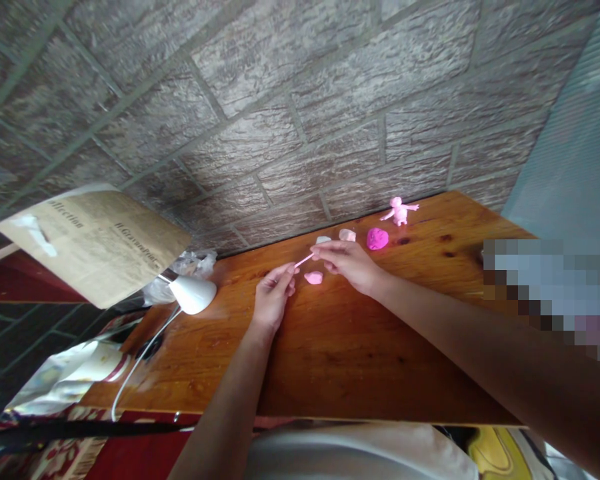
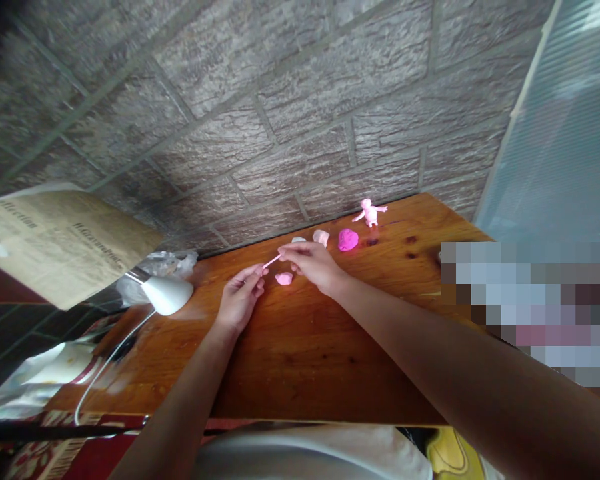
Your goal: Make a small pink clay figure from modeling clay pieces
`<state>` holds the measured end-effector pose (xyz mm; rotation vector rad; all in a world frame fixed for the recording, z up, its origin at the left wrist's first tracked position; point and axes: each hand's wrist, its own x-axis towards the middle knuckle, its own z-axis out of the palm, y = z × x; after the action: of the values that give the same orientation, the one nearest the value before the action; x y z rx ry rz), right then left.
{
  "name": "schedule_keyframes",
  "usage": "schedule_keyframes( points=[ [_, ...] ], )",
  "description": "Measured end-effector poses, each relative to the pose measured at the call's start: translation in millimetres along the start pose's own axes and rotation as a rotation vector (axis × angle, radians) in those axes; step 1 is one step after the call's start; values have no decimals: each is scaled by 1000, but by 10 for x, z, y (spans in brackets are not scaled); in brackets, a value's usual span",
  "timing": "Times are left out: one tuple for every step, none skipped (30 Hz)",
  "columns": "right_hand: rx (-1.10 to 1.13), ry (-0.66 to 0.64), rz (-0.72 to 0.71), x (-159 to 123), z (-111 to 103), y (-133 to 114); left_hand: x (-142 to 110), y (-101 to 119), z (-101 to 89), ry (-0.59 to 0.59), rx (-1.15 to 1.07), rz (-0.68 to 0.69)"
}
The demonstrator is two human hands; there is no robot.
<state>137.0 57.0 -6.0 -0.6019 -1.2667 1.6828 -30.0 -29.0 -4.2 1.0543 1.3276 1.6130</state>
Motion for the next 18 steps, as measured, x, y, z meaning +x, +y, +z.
schedule_keyframes(
  points=[
    [69,58,51,10,-15,-24,10,1,-1,31,-48,-6],
    [134,96,97,16,-28,-47,18,2,-3,56,-91,-12],
    [188,105,121,18,-39,-68,24,4,-6,74,-123,-18],
    [228,103,141,16,-44,-84,29,5,-9,82,-143,-25],
    [251,90,154,9,-42,-94,31,7,-12,82,-152,-34],
    [259,67,162,0,-35,-97,30,8,-13,74,-154,-44],
    [254,37,169,-13,-21,-94,28,8,-13,59,-148,-52],
    [242,2,172,-26,-4,-86,23,9,-13,39,-136,-57],
    [227,-37,169,-40,14,-75,18,9,-11,17,-117,-59],
    [214,-75,158,-52,32,-61,11,8,-10,-5,-94,-58],
    [203,-108,141,-61,47,-47,3,8,-8,-24,-68,-53],
    [196,-133,120,-68,57,-35,-5,7,-6,-41,-38,-47],
    [195,-147,100,-70,61,-27,-12,5,-5,-56,-9,-41],
    [201,-148,83,-67,59,-23,-19,3,-3,-68,18,-35],
    [213,-139,72,-60,50,-26,-26,1,-2,-77,43,-28],
    [232,-121,66,-49,36,-34,-31,-2,-2,-83,67,-20],
    [255,-96,63,-33,15,-49,-36,-6,-2,-89,92,-12],
    [278,-64,59,-14,-11,-69,-39,-9,-3,-96,117,-4]
  ],
)
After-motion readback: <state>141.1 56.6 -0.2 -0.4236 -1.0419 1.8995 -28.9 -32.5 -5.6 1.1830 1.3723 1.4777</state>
